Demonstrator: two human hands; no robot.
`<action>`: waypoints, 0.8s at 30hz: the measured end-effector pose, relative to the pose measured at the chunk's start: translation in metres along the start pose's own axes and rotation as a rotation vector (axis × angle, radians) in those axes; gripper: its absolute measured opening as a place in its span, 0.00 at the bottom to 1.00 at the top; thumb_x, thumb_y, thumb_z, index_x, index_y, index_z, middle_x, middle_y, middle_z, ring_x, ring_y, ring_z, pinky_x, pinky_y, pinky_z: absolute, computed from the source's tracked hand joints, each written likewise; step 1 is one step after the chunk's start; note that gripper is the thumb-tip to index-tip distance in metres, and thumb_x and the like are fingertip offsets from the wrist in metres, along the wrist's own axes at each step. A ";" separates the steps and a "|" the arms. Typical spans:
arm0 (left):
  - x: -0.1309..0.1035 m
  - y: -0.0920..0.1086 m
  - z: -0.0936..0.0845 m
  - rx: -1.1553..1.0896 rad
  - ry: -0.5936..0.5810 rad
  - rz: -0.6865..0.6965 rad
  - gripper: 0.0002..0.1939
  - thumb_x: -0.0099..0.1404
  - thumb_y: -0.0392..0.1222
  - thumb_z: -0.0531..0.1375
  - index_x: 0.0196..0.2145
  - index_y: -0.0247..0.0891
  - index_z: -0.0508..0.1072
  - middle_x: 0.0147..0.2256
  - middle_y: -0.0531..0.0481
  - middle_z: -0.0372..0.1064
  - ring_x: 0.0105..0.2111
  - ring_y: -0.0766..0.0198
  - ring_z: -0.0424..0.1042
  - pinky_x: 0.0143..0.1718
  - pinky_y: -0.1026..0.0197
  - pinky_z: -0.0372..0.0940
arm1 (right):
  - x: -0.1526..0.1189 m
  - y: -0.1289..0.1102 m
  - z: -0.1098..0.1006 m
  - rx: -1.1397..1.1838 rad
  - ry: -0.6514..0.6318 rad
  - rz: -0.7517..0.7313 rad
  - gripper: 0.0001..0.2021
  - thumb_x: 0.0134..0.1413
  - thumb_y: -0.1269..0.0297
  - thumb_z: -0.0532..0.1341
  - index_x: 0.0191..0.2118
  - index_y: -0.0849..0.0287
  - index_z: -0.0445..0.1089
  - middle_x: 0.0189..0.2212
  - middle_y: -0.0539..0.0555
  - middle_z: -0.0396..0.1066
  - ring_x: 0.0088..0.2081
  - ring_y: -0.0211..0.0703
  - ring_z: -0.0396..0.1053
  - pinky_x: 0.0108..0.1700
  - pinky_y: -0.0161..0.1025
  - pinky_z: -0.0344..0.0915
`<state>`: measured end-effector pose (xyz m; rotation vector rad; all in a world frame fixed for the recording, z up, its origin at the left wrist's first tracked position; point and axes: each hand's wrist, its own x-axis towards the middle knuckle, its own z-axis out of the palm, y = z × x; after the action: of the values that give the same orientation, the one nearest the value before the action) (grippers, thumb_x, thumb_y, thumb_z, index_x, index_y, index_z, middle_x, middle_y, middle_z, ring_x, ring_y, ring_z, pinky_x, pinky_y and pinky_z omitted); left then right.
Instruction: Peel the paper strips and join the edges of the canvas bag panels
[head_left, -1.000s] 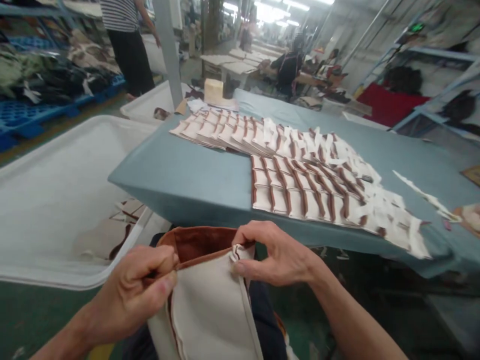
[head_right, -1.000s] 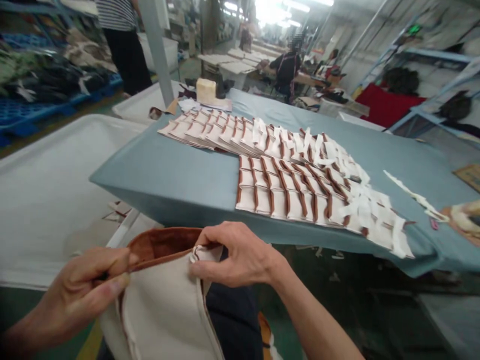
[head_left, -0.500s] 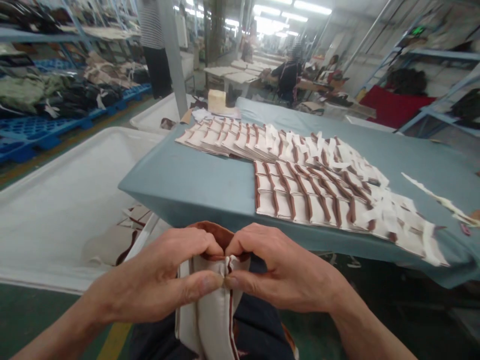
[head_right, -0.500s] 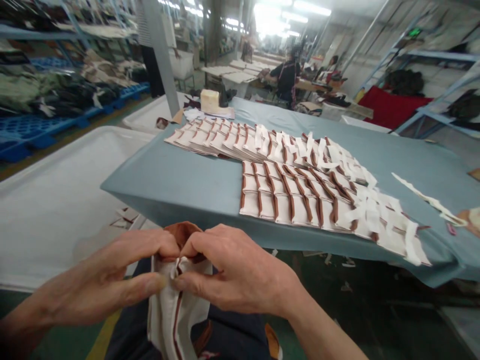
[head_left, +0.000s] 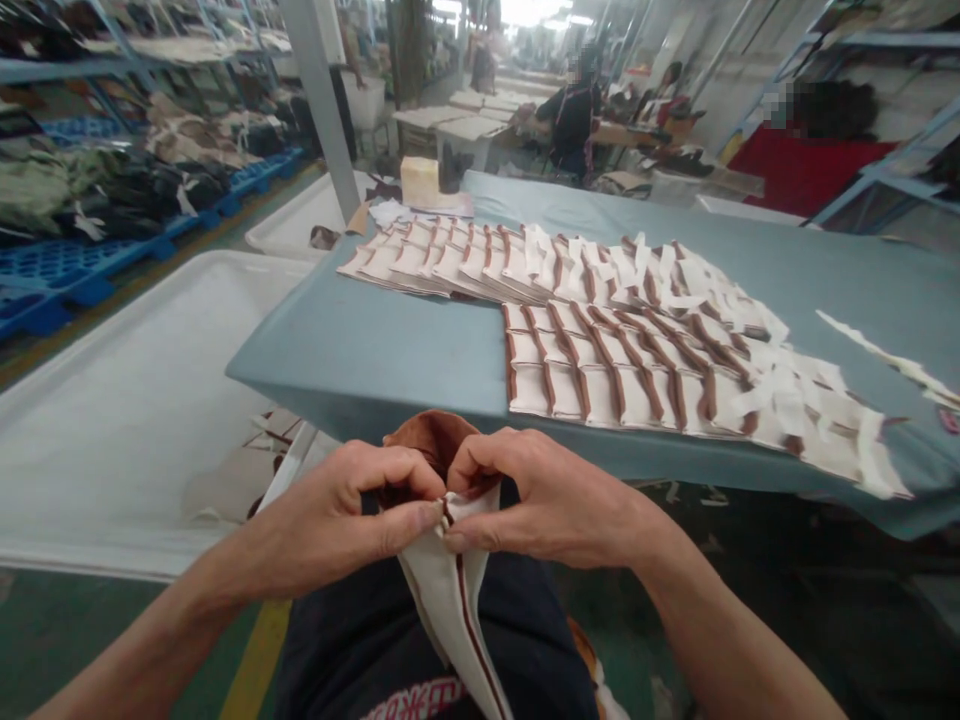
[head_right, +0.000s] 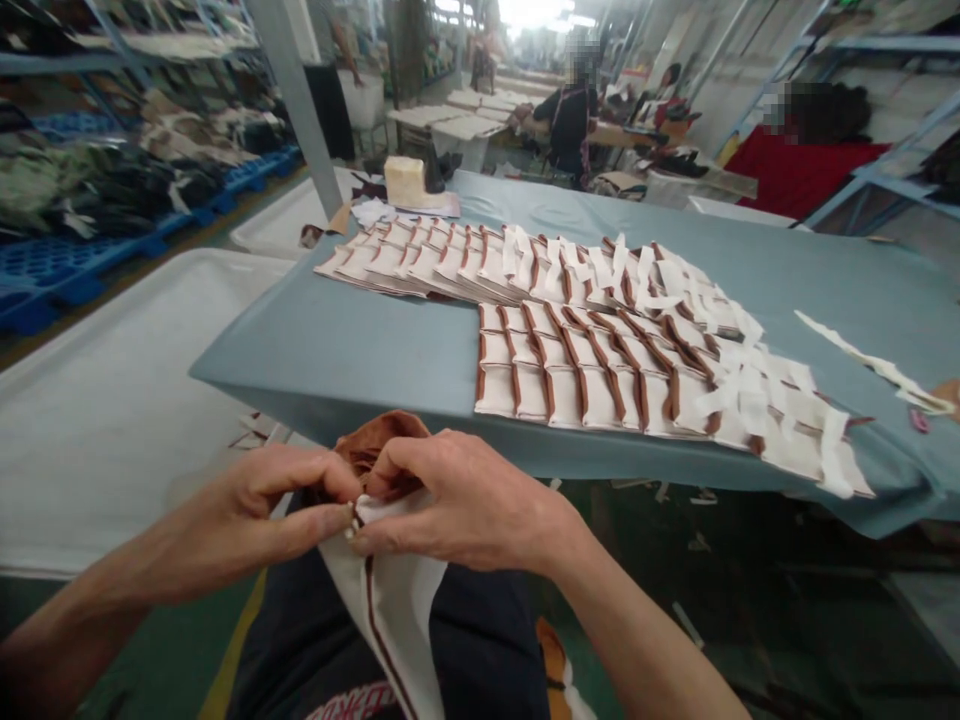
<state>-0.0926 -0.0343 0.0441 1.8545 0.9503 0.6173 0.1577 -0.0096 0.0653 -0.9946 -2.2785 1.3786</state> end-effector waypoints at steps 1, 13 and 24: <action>0.000 0.001 0.002 -0.008 -0.004 -0.015 0.11 0.72 0.41 0.61 0.35 0.40 0.84 0.29 0.56 0.79 0.28 0.69 0.73 0.31 0.71 0.64 | 0.001 0.005 0.001 0.054 -0.024 -0.007 0.13 0.62 0.61 0.77 0.38 0.58 0.74 0.32 0.44 0.72 0.34 0.36 0.67 0.37 0.34 0.59; -0.003 0.011 0.007 0.017 0.027 -0.109 0.11 0.68 0.38 0.60 0.31 0.40 0.82 0.27 0.59 0.76 0.27 0.70 0.72 0.31 0.71 0.64 | -0.002 0.021 0.020 0.258 0.059 -0.150 0.10 0.69 0.62 0.64 0.34 0.58 0.71 0.29 0.47 0.74 0.31 0.36 0.66 0.36 0.34 0.62; -0.002 0.010 0.004 0.003 -0.056 -0.245 0.16 0.72 0.50 0.60 0.31 0.39 0.79 0.26 0.57 0.71 0.27 0.67 0.67 0.29 0.67 0.60 | -0.002 0.022 0.026 0.053 0.211 -0.214 0.08 0.67 0.69 0.63 0.33 0.57 0.72 0.30 0.47 0.76 0.32 0.36 0.69 0.39 0.34 0.62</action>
<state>-0.0877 -0.0404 0.0512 1.7144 1.1206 0.4128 0.1532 -0.0214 0.0336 -0.8103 -2.1125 1.1803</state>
